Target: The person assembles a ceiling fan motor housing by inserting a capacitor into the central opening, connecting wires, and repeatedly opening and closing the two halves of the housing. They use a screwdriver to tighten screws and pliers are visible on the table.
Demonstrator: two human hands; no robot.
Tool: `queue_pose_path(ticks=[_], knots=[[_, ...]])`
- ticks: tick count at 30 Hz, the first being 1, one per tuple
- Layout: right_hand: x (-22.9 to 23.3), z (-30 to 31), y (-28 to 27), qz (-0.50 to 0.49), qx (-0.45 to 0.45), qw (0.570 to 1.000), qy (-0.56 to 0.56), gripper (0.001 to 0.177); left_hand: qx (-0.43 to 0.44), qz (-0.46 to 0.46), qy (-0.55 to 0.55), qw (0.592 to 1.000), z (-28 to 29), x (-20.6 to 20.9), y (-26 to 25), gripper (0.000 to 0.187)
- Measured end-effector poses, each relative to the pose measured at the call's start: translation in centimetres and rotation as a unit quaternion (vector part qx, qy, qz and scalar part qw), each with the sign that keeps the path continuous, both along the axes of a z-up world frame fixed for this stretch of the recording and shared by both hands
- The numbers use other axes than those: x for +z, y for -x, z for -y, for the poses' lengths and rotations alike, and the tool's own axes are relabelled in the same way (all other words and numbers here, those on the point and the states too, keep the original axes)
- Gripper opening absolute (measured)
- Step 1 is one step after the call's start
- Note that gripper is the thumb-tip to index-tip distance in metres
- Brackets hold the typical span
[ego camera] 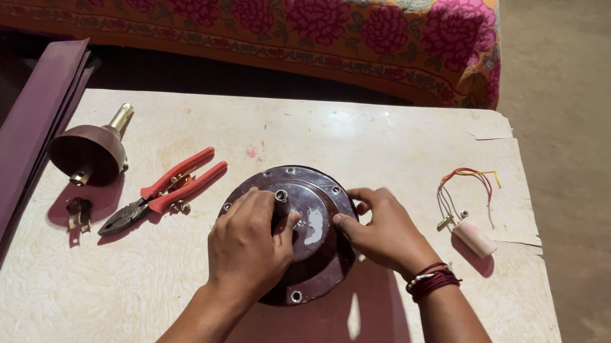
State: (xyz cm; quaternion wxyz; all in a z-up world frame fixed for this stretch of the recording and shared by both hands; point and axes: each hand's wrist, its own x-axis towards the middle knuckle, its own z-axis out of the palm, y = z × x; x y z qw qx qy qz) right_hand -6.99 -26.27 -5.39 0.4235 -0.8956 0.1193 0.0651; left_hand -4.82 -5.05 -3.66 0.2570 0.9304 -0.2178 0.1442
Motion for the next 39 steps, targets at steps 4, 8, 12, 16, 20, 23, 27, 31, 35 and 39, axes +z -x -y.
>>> queue_pose_path(ticks=[4,8,12,16,20,23,27,31,35,39], knots=[[0.2,-0.3,0.0,0.015,0.015,0.998,0.053,0.051,0.0,0.015,0.001,1.0,0.0,-0.3,-0.1,0.03],[0.4,-0.2,0.2,0.021,0.01,0.999,0.048,0.046,0.008,0.027,0.004,1.0,0.2,-0.8,-0.1,0.03],[0.1,-0.1,0.1,0.045,0.018,0.998,0.04,0.041,0.019,0.013,-0.017,1.0,0.4,-1.4,-0.1,0.026],[-0.4,0.3,-0.1,0.051,0.026,0.998,0.04,0.041,0.019,0.06,0.0,0.998,0.6,-2.0,0.1,0.028],[-0.3,0.5,-0.1,0.061,0.032,0.997,0.034,0.043,0.015,0.08,0.01,0.997,0.7,-2.1,0.2,0.03],[0.1,0.3,0.0,0.06,0.028,0.998,0.018,0.045,0.009,0.097,-0.007,0.995,0.5,-1.8,-0.1,0.031],[1.0,0.7,-0.1,0.014,-0.016,0.996,-0.084,0.051,0.049,-0.112,0.004,0.992,-0.3,-0.9,-0.7,0.029],[1.4,1.0,-0.5,0.097,-0.094,0.957,-0.257,0.049,0.067,-0.06,0.106,0.99,-2.4,0.7,-1.8,0.03],[1.2,1.6,-0.8,0.147,-0.19,0.92,-0.308,0.042,0.109,-0.158,0.222,0.956,-4.9,2.6,-3.3,0.03],[0.9,2.1,-1.0,0.159,-0.212,0.898,-0.352,0.039,0.121,-0.208,0.318,0.917,-5.8,3.2,-3.6,0.029]])
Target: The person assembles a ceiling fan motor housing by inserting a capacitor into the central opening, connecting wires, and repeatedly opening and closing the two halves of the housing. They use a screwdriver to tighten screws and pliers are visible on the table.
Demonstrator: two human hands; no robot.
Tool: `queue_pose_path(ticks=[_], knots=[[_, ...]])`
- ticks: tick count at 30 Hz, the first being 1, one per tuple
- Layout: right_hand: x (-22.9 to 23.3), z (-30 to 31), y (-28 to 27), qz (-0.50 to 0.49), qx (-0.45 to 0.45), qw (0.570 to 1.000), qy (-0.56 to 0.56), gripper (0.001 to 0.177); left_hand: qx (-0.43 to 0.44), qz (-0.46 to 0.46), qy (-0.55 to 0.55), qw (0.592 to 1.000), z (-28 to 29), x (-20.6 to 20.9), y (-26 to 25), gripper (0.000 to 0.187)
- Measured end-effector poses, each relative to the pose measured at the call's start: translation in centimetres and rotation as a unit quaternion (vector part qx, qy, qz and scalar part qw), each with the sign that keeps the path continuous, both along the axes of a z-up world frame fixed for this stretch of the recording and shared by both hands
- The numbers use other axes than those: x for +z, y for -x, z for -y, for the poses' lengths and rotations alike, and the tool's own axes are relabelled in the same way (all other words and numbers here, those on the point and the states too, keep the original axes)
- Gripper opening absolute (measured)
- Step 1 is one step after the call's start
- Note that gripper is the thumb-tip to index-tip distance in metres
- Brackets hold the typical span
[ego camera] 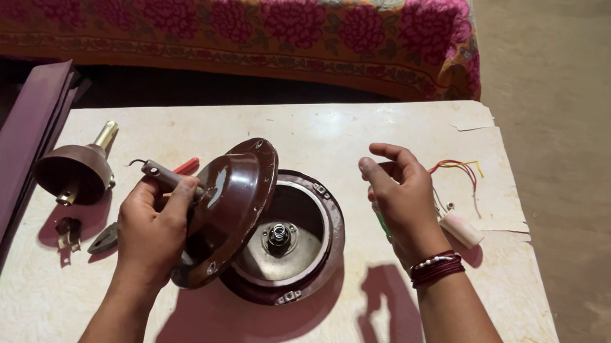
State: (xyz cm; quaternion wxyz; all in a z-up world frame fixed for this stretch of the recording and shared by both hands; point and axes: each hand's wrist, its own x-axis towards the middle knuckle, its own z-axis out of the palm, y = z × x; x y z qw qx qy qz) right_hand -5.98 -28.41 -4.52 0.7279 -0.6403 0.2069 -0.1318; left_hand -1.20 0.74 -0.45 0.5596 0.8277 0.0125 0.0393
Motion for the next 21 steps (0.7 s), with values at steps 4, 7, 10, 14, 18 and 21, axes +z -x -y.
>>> queue_pose_path(ticks=[4,7,10,14,18,21], knots=[[-0.5,-0.1,0.0,-0.007,0.006,1.0,-0.002,0.038,-0.003,-0.008,-0.023,1.0,0.0,0.2,0.0,0.029],[-0.7,-0.5,-0.1,-0.015,0.015,0.999,0.028,0.035,-0.03,-0.016,0.001,0.999,0.6,0.0,-0.2,0.035],[-0.7,-1.4,-0.2,-0.06,0.1,0.959,0.256,0.032,-0.055,-0.023,0.085,0.995,1.2,-0.4,-0.5,0.04],[-0.3,-4.4,1.0,-0.143,0.212,0.844,0.472,0.035,-0.044,-0.052,0.077,0.995,0.9,-1.0,-1.1,0.037],[0.2,-7.1,1.8,-0.141,0.265,0.794,0.528,0.043,-0.082,-0.013,0.142,0.986,0.3,-1.7,-1.6,0.033],[0.1,-8.2,2.3,-0.135,0.268,0.785,0.543,0.047,-0.083,-0.019,0.146,0.986,-0.1,-1.9,-1.7,0.032]])
